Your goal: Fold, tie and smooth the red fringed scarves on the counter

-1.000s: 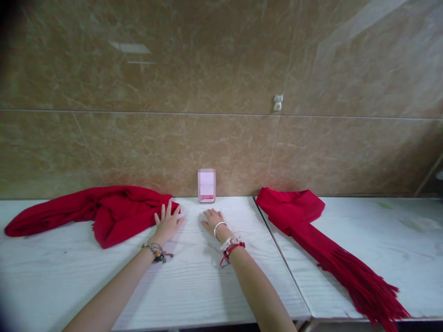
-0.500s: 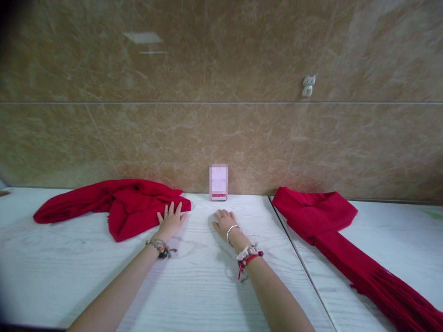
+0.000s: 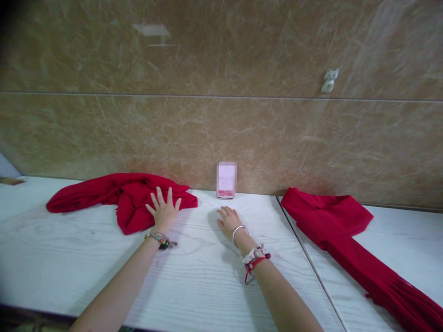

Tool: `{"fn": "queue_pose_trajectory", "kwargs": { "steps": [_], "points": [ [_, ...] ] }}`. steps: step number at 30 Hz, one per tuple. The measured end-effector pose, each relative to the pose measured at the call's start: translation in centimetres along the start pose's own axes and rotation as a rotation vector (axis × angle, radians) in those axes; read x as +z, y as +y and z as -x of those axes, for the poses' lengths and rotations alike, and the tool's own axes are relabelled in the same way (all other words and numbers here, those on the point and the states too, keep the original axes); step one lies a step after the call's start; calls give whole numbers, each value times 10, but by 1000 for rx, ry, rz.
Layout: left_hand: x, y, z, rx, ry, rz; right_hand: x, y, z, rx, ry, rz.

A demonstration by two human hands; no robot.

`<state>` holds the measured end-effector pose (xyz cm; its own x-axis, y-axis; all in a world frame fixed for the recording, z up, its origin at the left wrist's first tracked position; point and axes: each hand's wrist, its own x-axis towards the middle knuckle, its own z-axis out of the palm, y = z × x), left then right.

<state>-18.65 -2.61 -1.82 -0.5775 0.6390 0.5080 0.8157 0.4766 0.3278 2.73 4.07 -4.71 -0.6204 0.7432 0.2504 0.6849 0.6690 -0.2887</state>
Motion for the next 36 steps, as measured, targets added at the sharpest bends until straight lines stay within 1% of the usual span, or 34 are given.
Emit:
{"fn": "queue_pose_trajectory", "kwargs": {
  "steps": [3, 6, 9, 13, 18, 21, 26, 30, 33, 36],
  "points": [
    [-3, -19, -9, -131, 130, 9, 4, -9, -11, -77, 36, -66],
    [-2, -29, -14, -224, 154, 34, 6, -31, -34, -141, 53, -135],
    [1, -32, -16, -263, 142, 54, 3, -62, -67, -165, 72, -158],
    [7, -35, -20, -297, 151, 75, 3, -99, -111, -146, 62, -97],
    [12, -43, -25, -320, 226, 105, 12, -127, -145, -200, 51, -66],
    [14, -46, -27, -342, 250, 123, 19, -136, -158, -225, 48, -60],
    [17, -48, -28, -349, 253, 128, 32, -142, -176, -251, 50, -63],
    [18, -48, -29, -355, 239, 126, 40, -146, -185, -229, 64, -76],
    [17, -47, -29, -364, 224, 119, 37, -147, -189, -215, 87, -113],
    [16, -46, -29, -376, 227, 118, 28, -142, -190, -210, 122, -163]
  ]
}}
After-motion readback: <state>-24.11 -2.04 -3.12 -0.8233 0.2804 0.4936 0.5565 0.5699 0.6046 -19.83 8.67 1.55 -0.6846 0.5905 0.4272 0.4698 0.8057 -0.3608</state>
